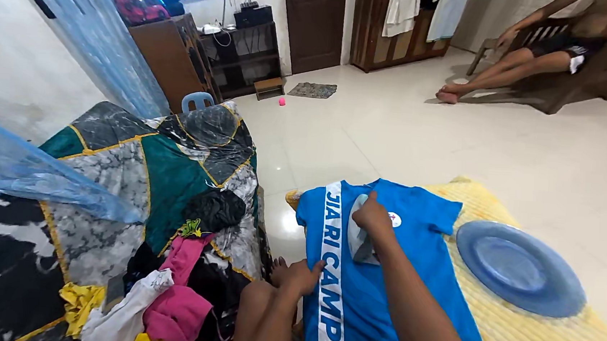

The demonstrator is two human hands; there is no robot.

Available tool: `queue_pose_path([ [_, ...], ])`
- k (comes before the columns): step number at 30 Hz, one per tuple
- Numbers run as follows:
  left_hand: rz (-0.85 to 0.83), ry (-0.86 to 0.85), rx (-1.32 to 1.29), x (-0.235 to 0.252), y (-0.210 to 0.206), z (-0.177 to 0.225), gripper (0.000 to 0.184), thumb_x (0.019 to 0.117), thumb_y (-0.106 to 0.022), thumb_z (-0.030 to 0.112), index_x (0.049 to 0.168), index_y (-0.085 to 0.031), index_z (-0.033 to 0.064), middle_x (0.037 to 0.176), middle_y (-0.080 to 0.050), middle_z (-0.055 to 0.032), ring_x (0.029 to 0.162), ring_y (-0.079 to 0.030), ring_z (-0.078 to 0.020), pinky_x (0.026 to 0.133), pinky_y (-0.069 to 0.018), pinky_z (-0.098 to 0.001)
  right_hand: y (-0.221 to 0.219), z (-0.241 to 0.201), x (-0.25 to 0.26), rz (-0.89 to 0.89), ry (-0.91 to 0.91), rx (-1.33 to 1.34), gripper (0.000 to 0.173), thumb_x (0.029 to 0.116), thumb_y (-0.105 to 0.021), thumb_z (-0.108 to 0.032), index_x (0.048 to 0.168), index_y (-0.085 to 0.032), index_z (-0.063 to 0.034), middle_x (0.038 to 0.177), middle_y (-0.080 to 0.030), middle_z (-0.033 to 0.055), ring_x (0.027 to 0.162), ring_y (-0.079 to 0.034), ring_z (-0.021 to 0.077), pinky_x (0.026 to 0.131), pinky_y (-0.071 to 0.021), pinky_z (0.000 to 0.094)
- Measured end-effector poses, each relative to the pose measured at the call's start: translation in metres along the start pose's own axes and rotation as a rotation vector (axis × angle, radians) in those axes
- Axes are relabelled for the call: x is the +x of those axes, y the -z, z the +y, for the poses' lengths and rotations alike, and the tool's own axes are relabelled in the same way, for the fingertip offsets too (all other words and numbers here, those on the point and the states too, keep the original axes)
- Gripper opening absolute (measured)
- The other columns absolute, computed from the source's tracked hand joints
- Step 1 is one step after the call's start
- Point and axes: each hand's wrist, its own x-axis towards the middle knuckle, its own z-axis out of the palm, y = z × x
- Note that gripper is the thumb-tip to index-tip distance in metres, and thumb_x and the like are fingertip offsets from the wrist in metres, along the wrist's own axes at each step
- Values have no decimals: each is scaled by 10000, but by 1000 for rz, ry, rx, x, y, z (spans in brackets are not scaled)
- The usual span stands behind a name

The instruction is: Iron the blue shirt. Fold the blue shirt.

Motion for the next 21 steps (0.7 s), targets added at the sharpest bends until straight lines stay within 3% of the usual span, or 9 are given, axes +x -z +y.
queue_pose_path([
  [5, -31, -47, -11, 6, -2, -3, 756, 1011, -358, 716, 1347, -636, 98, 1270, -689, -176, 1226, -647, -324, 1048, -482, -602, 0, 13, -8, -24, 8, -18, 956, 799, -747, -186, 1598, -232, -74, 1193, -679, 269, 1103, -688, 443, 888, -559, 640],
  [15, -38, -67, -36, 10, -4, -7, 779, 1005, -368, 723, 1378, -606, 83, 1271, -687, -187, 1216, -653, -337, 1040, -493, -602, -9, 59, -113, -110, -36, -61, 843, 851, -688, -186, 1589, -280, -174, 1112, -714, 208, 1011, -721, 405, 830, -584, 606],
  [21, -41, -79, -19, 9, -2, -6, 768, 1009, -374, 714, 1332, -633, 68, 1247, -693, -187, 1196, -662, -331, 1027, -499, -600, -11, 56, -107, -112, -43, -85, 870, 834, -693, -179, 1593, -267, -172, 1106, -715, 200, 1008, -722, 395, 824, -588, 595],
])
